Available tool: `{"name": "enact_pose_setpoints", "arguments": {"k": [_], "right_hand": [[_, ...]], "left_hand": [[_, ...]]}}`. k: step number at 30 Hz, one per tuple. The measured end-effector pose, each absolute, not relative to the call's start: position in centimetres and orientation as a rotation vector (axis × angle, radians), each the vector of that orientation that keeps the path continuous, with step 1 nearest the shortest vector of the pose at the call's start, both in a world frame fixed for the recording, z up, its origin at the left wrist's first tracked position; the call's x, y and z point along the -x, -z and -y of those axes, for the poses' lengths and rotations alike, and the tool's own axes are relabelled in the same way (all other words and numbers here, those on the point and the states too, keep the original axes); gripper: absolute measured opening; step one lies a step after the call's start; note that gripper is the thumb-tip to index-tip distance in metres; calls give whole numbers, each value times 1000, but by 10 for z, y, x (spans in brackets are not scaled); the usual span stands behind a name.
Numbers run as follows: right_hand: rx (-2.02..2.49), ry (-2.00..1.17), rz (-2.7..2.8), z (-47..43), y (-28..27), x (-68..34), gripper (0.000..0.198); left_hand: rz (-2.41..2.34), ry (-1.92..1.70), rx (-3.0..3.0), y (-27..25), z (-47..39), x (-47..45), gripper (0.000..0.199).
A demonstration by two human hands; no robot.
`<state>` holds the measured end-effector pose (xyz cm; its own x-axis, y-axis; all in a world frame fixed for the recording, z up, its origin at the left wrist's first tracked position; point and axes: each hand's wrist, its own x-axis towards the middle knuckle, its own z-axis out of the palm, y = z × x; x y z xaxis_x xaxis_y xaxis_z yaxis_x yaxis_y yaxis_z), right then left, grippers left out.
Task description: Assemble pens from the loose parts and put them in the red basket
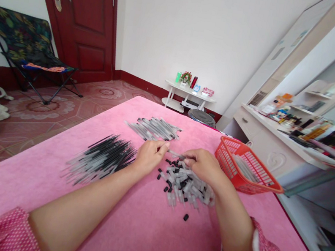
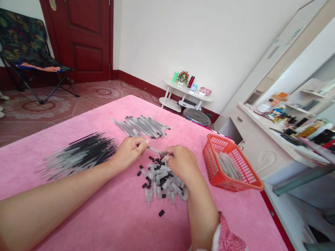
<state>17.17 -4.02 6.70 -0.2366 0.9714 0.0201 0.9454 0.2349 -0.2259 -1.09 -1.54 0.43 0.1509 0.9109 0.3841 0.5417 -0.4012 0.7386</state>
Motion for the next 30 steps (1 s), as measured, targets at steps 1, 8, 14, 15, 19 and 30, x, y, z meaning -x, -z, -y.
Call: {"name": "enact_pose_setpoints", "arguments": {"k": [1, 8, 14, 15, 19, 30], "right_hand": [[1827, -249, 2340, 40, -67, -171, 27], [1851, -233, 2350, 41, -67, -171, 27], [1840, -209, 2339, 42, -67, -169, 25], [1862, -204, 2324, 42, -68, -170, 25], [1919, -196, 2297, 41, -68, -171, 26], [1930, -162, 2329, 43, -72, -169, 27]], "left_hand": [[-1403, -1152, -1980, -4, 16, 11, 50], [-1340, -1140, -2058, -4, 14, 11, 41], [-1404, -1119, -1941, 0, 12, 12, 55], [-1372, -1153, -1938, 0, 12, 12, 52], [-1248, -1191, -1976, 0, 12, 12, 41], [-1199, -1219, -1998, -2, 14, 11, 36]]}}
